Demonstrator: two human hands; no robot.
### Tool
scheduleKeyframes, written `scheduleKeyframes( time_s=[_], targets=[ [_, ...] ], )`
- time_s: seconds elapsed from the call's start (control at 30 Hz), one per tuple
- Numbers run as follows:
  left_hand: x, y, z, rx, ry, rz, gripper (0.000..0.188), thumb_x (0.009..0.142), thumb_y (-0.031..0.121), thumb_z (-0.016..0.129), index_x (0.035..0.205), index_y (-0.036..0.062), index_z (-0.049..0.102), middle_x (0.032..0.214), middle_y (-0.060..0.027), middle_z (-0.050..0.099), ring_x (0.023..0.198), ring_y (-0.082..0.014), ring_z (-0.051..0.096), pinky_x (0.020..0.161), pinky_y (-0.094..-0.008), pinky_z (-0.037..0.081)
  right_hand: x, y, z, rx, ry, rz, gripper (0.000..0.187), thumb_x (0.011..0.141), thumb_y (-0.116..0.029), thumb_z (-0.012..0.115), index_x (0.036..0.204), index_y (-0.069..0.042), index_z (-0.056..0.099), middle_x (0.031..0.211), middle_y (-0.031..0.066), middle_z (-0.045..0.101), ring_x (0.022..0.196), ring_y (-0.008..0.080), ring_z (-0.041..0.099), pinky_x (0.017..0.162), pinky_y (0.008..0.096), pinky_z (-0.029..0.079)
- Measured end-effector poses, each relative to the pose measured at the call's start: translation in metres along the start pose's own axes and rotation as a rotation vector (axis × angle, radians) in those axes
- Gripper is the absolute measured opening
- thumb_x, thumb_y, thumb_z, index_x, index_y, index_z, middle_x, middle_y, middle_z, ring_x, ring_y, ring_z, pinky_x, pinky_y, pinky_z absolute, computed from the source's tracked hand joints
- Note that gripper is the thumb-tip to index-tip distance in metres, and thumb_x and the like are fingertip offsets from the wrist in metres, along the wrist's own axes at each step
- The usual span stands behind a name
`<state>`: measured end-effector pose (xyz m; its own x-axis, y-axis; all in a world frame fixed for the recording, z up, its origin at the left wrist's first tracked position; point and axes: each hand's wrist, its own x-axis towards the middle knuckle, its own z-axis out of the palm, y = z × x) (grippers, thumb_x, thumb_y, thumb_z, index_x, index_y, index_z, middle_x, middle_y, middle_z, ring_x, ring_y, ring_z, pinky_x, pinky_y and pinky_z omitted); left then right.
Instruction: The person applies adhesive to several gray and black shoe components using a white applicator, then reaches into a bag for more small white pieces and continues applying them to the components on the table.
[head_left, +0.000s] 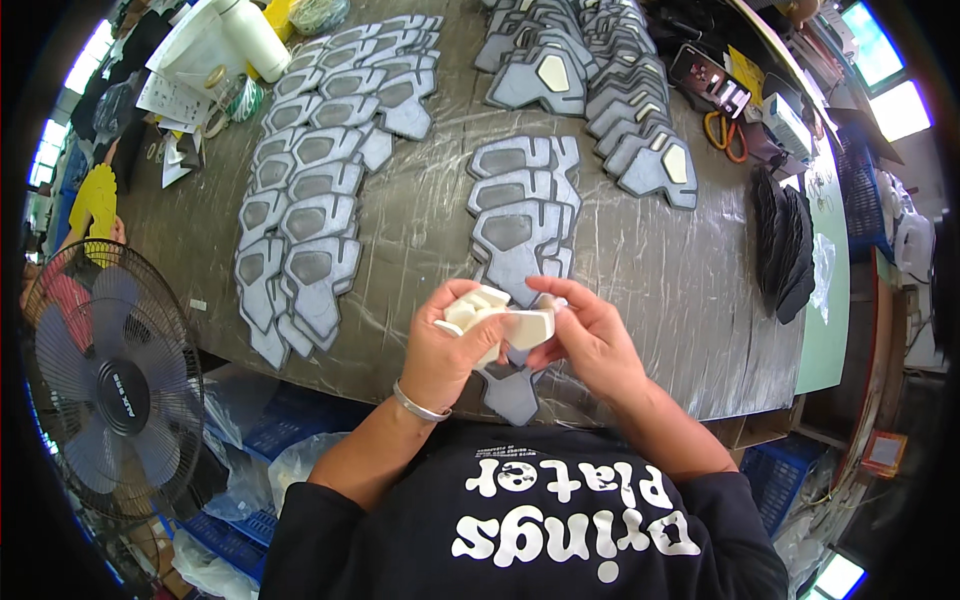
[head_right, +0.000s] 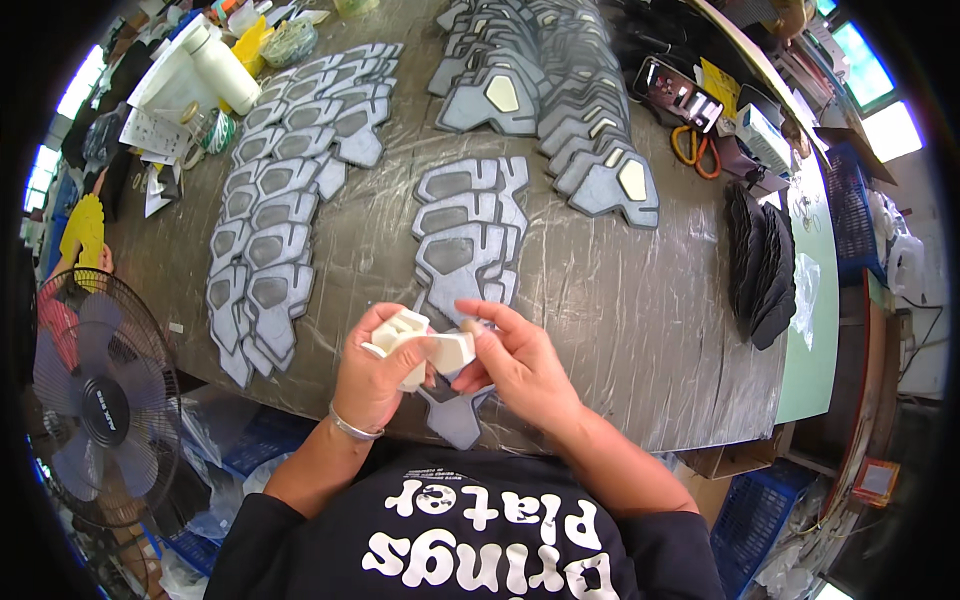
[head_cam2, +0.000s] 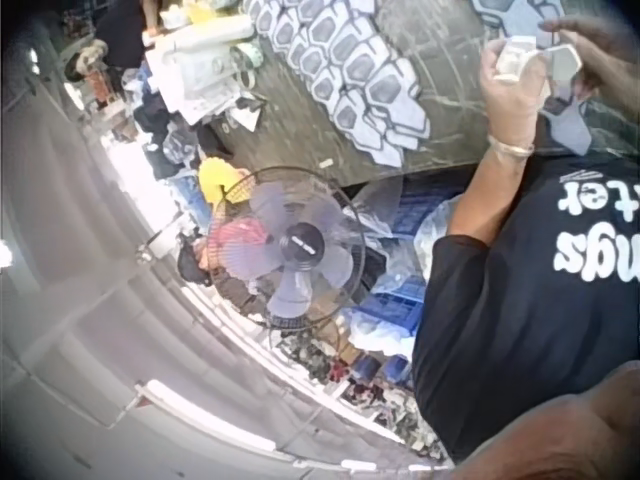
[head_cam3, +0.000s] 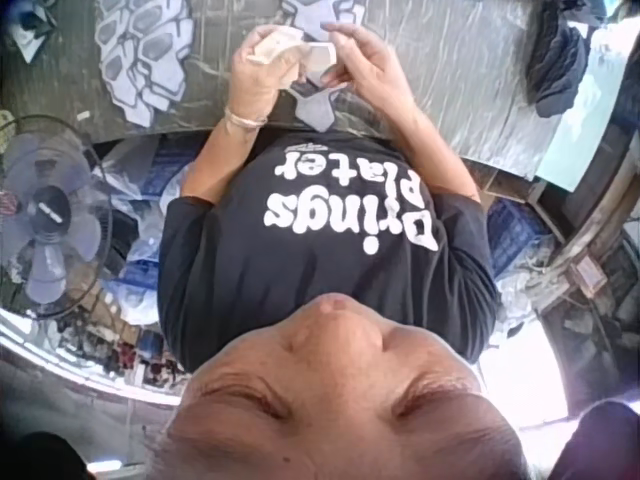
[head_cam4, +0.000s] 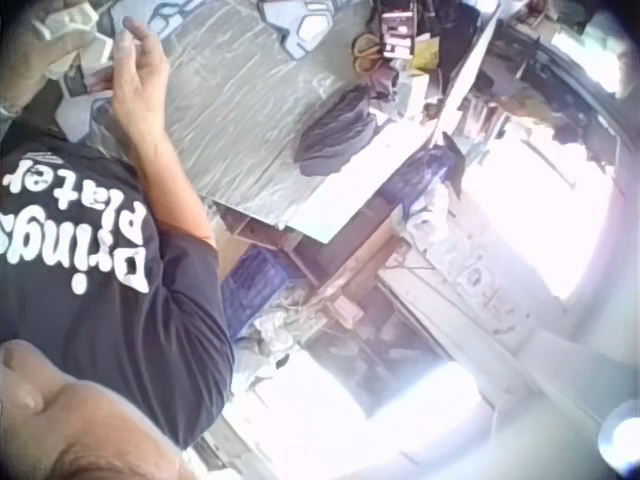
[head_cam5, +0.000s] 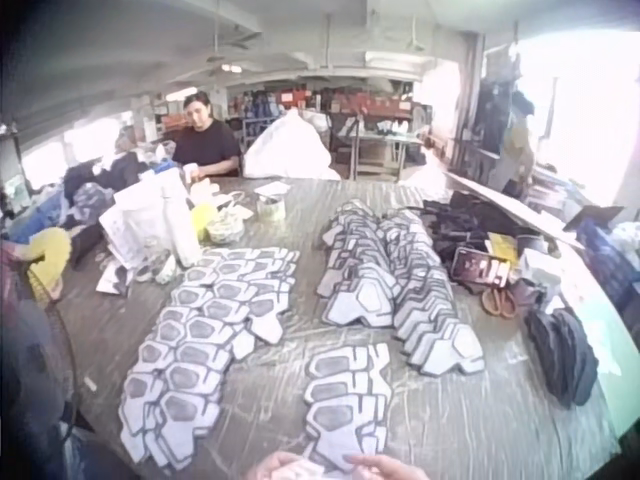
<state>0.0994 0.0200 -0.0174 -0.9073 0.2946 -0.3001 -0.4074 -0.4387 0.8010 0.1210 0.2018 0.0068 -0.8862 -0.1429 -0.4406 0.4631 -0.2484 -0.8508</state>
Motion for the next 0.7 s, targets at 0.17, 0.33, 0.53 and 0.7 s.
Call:
scheduleKeyframes(
  time_s=[0.17,0.33,0.53,0.7],
  targets=[
    [-0.005,-0.001,-0.002,0.335,0.06,0.146,0.028,0.082,0.002,0.071,0.102,0.0007,0.052,0.084,-0.0093,0.065,0.065,-0.0108,0.062,0.056,-0.0237,0.051,-0.016,0.003,-0.007,-0.567,0.066,-0.205,0.02,0.09,-0.016,0.067,0.094,0.004,0.065,0.076,0.0022,0.065,0.064,0.0048,0.056,0.058,0.0213,0.048],
    [-0.017,-0.01,-0.013,0.495,0.014,0.198,0.025,0.083,0.002,0.071,0.101,0.0004,0.054,0.089,-0.0082,0.067,0.068,-0.0075,0.061,0.058,-0.0211,0.051,-0.018,0.004,-0.015,-0.57,0.062,-0.073,0.018,0.088,-0.014,0.069,0.088,0.004,0.064,0.07,0.0007,0.062,0.062,0.003,0.053,0.055,0.0203,0.044],
    [0.011,0.003,-0.024,0.978,-0.076,0.433,0.022,0.081,0.0,0.069,0.103,0.0012,0.063,0.103,-0.0121,0.069,0.086,-0.0139,0.067,0.074,-0.026,0.052,0.022,0.002,-0.035,-0.451,0.168,-0.056,0.024,0.092,-0.02,0.063,0.09,0.004,0.063,0.066,0.0004,0.059,0.056,0.0047,0.052,0.05,0.0208,0.04],
    [0.02,0.014,-0.046,1.013,-0.092,0.462,0.024,0.078,-0.001,0.069,0.101,0.0015,0.063,0.108,-0.0142,0.068,0.089,-0.0218,0.068,0.076,-0.0287,0.053,0.048,-0.013,-0.041,-0.465,0.245,-0.068,0.025,0.092,-0.021,0.062,0.09,0.004,0.063,0.067,0.001,0.059,0.055,0.0052,0.052,0.049,0.0202,0.04]
  ],
)
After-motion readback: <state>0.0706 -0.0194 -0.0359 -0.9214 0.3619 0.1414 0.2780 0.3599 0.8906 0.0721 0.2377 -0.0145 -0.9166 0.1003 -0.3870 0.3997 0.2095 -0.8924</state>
